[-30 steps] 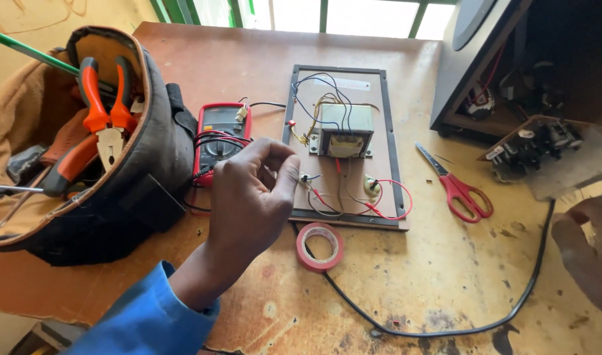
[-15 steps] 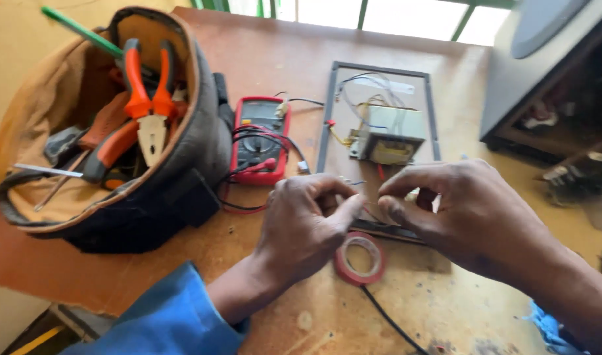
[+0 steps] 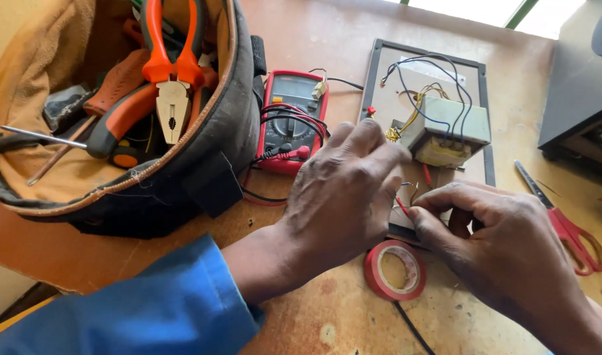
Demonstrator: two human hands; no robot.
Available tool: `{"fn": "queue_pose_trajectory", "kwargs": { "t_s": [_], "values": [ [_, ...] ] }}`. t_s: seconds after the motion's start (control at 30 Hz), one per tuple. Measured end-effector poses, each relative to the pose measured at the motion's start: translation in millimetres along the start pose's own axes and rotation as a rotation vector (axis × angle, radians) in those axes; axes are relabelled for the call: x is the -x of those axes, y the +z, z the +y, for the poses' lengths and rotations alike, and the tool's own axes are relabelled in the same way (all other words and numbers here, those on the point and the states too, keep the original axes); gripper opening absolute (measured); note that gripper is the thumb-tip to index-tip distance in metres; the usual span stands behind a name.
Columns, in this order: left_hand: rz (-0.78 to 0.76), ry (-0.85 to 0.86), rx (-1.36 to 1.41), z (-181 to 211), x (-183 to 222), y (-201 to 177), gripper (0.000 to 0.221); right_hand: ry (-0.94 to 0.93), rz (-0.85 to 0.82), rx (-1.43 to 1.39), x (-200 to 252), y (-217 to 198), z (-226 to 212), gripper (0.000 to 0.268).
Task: Soldering a wire to a transformer terminal and insulating the connection with electrical tape.
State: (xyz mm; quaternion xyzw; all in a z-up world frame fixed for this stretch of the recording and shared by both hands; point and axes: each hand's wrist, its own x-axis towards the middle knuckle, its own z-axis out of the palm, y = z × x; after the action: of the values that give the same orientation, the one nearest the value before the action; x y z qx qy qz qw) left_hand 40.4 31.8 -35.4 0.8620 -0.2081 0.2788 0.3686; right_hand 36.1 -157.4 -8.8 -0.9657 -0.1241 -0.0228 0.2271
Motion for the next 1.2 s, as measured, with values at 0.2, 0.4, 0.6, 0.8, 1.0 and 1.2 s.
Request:
{"fn": "queue_pose_trajectory", "kwargs": {
  "t_s": [0.2, 0.4, 0.6, 0.8, 1.0, 1.2],
  "values": [
    [-0.038, 0.125, -0.062, -17, -1, 10, 0.01, -0.181, 0.095, 0.079, -3, 12, 7, 0.008],
    [-0.055, 0.064, -0.036, -25, 2, 12, 0.009, -0.238, 0.119, 0.104, -6, 23, 4, 0.008],
    [-0.055, -0.018, 0.022, -30, 5, 11, 0.014, -0.116, 0.084, 0.246, -7, 32, -2, 0.013],
    [-0.069, -0.034, 0.031, -34, 9, 8, 0.015, -0.108, 0.092, 0.221, -8, 37, -11, 0.014],
    [-0.144, -0.088, 0.065, -31, 6, 6, 0.017, -0.076, 0.067, 0.231, -10, 34, -11, 0.016],
    [-0.157, -0.078, 0.076, -33, 6, 8, 0.014, -0.066, 0.063, 0.206, -11, 32, -15, 0.013]
  ]
}}
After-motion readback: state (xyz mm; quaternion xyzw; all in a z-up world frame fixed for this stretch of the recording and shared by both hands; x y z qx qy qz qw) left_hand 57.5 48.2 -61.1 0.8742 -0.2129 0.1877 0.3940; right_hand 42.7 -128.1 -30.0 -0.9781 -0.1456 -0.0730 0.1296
